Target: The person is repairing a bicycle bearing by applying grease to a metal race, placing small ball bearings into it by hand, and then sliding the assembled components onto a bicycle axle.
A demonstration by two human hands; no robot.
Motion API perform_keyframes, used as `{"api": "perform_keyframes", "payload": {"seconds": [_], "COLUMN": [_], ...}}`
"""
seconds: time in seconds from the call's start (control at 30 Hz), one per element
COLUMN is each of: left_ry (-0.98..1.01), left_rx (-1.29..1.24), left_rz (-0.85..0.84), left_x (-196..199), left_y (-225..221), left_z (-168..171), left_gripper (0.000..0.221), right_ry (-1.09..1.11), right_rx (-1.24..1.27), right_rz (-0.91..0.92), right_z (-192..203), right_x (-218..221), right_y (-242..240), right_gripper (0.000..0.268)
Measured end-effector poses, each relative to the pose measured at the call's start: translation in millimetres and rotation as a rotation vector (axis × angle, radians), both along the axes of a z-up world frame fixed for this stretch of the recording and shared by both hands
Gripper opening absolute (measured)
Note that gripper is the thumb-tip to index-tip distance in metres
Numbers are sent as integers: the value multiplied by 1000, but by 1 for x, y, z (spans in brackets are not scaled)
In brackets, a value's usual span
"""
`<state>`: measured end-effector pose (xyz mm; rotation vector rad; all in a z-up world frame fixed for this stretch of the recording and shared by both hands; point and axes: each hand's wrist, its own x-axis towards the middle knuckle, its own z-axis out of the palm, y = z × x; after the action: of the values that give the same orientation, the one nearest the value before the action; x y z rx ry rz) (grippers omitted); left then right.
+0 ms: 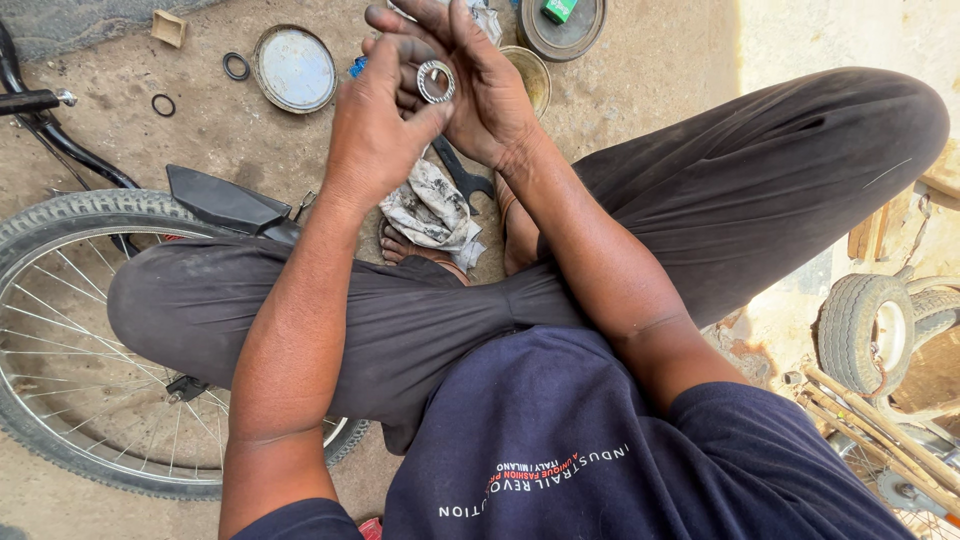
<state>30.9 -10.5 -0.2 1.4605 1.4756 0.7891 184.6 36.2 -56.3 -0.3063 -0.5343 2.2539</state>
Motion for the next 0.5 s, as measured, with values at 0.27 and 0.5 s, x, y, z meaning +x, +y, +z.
{"api": "perform_keyframes", "payload": {"seconds": [0.27, 0.5], "left_ry": [-161, -205], "left_rx": [17, 60], "left_rz": [121, 109], "left_x": [-8, -9], "left_y": [0, 0], "left_z": [1, 0], "left_gripper": [42, 40], "right_ry": [-60, -27], "right_rx": [82, 69], "right_rz": [-16, -16], "right_z": [8, 10], "right_x": [0, 0], "right_y": [-1, 0], "right_gripper": [53, 52]}}
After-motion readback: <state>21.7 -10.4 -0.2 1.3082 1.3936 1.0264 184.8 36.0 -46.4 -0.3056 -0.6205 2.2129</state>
